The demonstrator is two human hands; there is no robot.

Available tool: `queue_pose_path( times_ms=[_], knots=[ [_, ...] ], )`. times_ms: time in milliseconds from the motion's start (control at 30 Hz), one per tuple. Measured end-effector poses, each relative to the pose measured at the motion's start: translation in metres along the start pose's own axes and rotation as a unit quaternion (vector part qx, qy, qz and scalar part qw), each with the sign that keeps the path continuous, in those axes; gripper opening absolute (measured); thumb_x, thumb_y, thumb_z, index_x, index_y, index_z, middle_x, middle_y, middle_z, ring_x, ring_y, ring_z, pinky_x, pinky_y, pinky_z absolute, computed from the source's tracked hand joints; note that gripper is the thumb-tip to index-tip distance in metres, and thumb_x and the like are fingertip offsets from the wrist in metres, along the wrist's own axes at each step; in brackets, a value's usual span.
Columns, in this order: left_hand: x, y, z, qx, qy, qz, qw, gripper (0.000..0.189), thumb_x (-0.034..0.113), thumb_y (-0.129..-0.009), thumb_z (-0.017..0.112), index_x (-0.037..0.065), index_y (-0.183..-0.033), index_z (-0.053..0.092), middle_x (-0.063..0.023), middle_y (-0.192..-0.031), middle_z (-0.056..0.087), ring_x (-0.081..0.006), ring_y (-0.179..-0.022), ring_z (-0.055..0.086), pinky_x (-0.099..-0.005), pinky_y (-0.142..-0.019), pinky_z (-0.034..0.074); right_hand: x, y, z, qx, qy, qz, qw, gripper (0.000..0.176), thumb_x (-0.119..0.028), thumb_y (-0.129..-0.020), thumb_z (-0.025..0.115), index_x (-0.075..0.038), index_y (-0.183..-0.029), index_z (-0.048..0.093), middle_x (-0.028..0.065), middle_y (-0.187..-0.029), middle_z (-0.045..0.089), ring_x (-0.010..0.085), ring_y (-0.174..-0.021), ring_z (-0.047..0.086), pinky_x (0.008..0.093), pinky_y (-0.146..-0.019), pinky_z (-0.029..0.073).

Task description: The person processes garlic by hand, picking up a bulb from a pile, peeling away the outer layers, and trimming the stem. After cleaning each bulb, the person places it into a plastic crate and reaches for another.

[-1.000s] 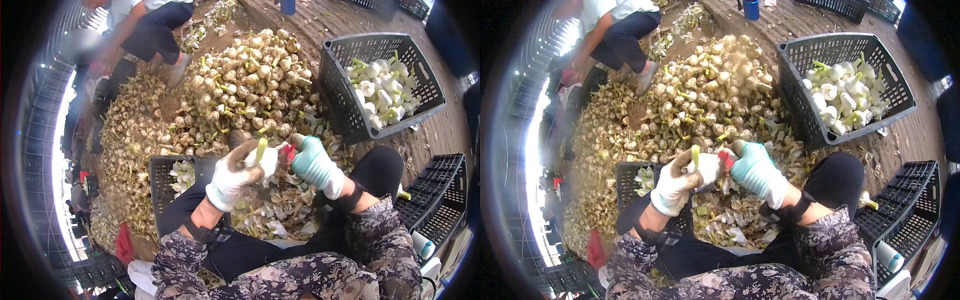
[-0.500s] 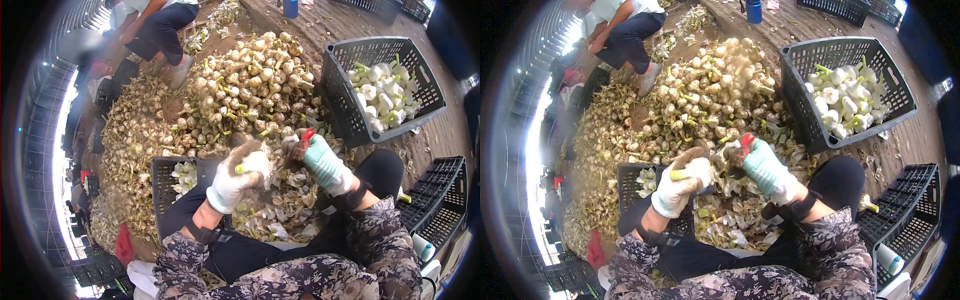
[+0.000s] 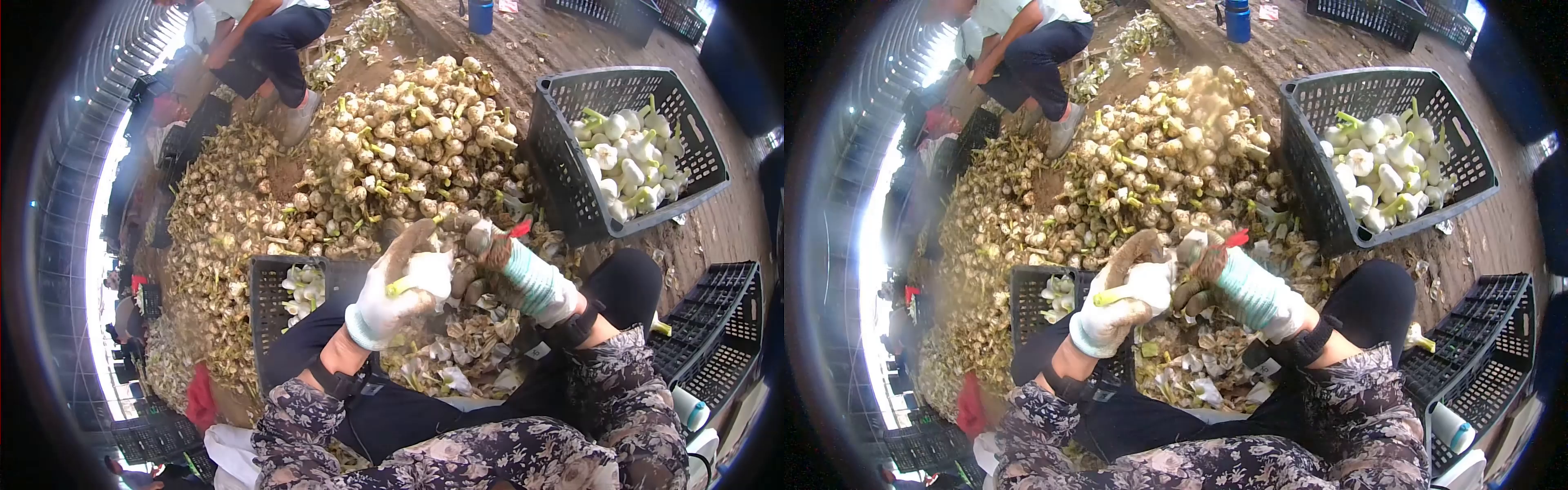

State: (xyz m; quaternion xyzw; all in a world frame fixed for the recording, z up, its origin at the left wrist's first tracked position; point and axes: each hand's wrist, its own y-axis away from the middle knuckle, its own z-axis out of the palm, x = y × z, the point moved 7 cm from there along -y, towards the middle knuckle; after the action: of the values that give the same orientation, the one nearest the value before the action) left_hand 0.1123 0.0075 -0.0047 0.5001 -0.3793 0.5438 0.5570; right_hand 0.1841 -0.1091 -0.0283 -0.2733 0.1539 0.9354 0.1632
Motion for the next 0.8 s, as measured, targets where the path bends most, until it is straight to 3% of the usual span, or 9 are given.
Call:
queue_pose_path(
  times_ms=[67, 167, 300, 367, 500, 667, 700, 767, 800],
  knots=[
    [0.0, 0.001, 0.0, 0.001, -0.095, -0.004, 0.995, 0.076, 0.01, -0.072, 0.064, 0.0, -0.137, 0.026, -0.0106, -0.118, 0.048, -0.0162, -0.093, 0.053, -0.028, -0.082, 0.042, -0.003, -0.01, 0.0, -0.016, 0.233, -0.109, 0.966, 0.016, -0.014, -0.087, 0.054, -0.002, -0.097, 0.055, 0.0016, -0.075, 0.059, 0.0086, -0.066, 0.056, 0.0206, -0.056, 0.045],
    [-0.024, 0.002, -0.008, 0.005, -0.079, -0.035, 0.996, 0.061, 0.013, -0.083, 0.055, -0.001, -0.136, 0.027, -0.0118, -0.127, 0.045, -0.016, -0.104, 0.051, -0.0278, -0.091, 0.04, -0.003, -0.006, 0.002, 0.068, 0.295, -0.054, 0.952, 0.012, -0.013, -0.085, 0.058, -0.002, -0.09, 0.058, -0.0005, -0.071, 0.059, 0.0065, -0.065, 0.054, 0.0203, -0.056, 0.043],
    [-0.031, 0.002, -0.03, 0.178, -0.085, -0.1, 0.975, 0.047, 0.024, -0.092, 0.05, -0.001, -0.13, 0.038, -0.0085, -0.114, 0.056, -0.0137, -0.097, 0.053, -0.0243, -0.087, 0.042, -0.009, -0.004, 0.0, 0.1, 0.19, -0.074, 0.974, 0.022, -0.019, -0.083, 0.062, -0.002, -0.093, 0.052, 0.004, -0.076, 0.06, 0.0112, -0.062, 0.058, 0.0239, -0.051, 0.046],
    [-0.025, -0.005, -0.023, 0.115, -0.1, -0.093, 0.984, 0.055, 0.046, -0.091, 0.041, 0.006, -0.129, 0.038, -0.0075, -0.101, 0.056, -0.016, -0.08, 0.058, -0.0272, -0.061, 0.05, -0.015, 0.001, 0.007, 0.12, 0.187, -0.043, 0.974, 0.024, -0.021, -0.084, 0.062, -0.003, -0.095, 0.052, 0.0054, -0.075, 0.061, 0.0124, -0.061, 0.059, 0.0236, -0.048, 0.045],
    [-0.009, -0.006, -0.006, 0.078, 0.145, -0.023, 0.986, 0.048, 0.027, -0.09, 0.053, 0.001, -0.127, 0.039, -0.0107, -0.108, 0.054, -0.0221, -0.093, 0.058, -0.0314, -0.077, 0.05, -0.014, -0.005, -0.037, 0.178, 0.13, -0.136, 0.966, 0.032, -0.035, -0.089, 0.053, -0.004, -0.098, 0.052, 0.0037, -0.072, 0.059, 0.0126, -0.064, 0.058, 0.0234, -0.052, 0.046],
    [-0.009, -0.002, -0.012, 0.149, 0.1, -0.059, 0.982, 0.048, 0.017, -0.089, 0.055, -0.001, -0.13, 0.036, -0.0122, -0.111, 0.054, -0.0237, -0.097, 0.057, -0.0343, -0.087, 0.047, 0.011, 0.0, 0.002, 0.057, 0.082, -0.017, 0.995, 0.035, -0.03, -0.086, 0.058, -0.004, -0.106, 0.047, 0.0063, -0.088, 0.056, 0.0166, -0.068, 0.059, 0.0251, -0.059, 0.05],
    [-0.013, -0.001, -0.011, 0.15, 0.1, -0.06, 0.982, 0.048, 0.017, -0.089, 0.055, -0.001, -0.13, 0.036, -0.0122, -0.111, 0.054, -0.0237, -0.097, 0.057, -0.0343, -0.087, 0.047, 0.008, -0.003, 0.004, 0.098, 0.288, -0.054, 0.951, 0.029, -0.022, -0.084, 0.062, -0.003, -0.102, 0.049, 0.0056, -0.087, 0.055, 0.0134, -0.068, 0.057, 0.0246, -0.059, 0.049],
    [-0.012, -0.001, -0.016, 0.168, -0.017, 0.014, 0.986, 0.052, 0.017, -0.089, 0.054, -0.002, -0.132, 0.031, -0.0121, -0.11, 0.054, -0.0223, -0.096, 0.057, -0.0329, -0.086, 0.047, -0.004, 0.0, 0.019, 0.106, 0.426, -0.282, 0.853, 0.022, -0.015, -0.082, 0.064, -0.003, -0.096, 0.051, 0.0024, -0.081, 0.056, 0.0091, -0.064, 0.054, 0.0223, -0.053, 0.045],
    [-0.025, -0.004, -0.033, 0.171, -0.015, 0.033, 0.985, 0.055, 0.017, -0.089, 0.054, -0.002, -0.134, 0.029, -0.0116, -0.107, 0.056, -0.0205, -0.095, 0.057, -0.0327, -0.086, 0.047, -0.008, 0.001, 0.019, 0.106, 0.428, -0.284, 0.852, 0.022, -0.015, -0.082, 0.064, -0.003, -0.096, 0.051, 0.0024, -0.081, 0.056, 0.0091, -0.064, 0.054, 0.0223, -0.053, 0.045]
  ],
)
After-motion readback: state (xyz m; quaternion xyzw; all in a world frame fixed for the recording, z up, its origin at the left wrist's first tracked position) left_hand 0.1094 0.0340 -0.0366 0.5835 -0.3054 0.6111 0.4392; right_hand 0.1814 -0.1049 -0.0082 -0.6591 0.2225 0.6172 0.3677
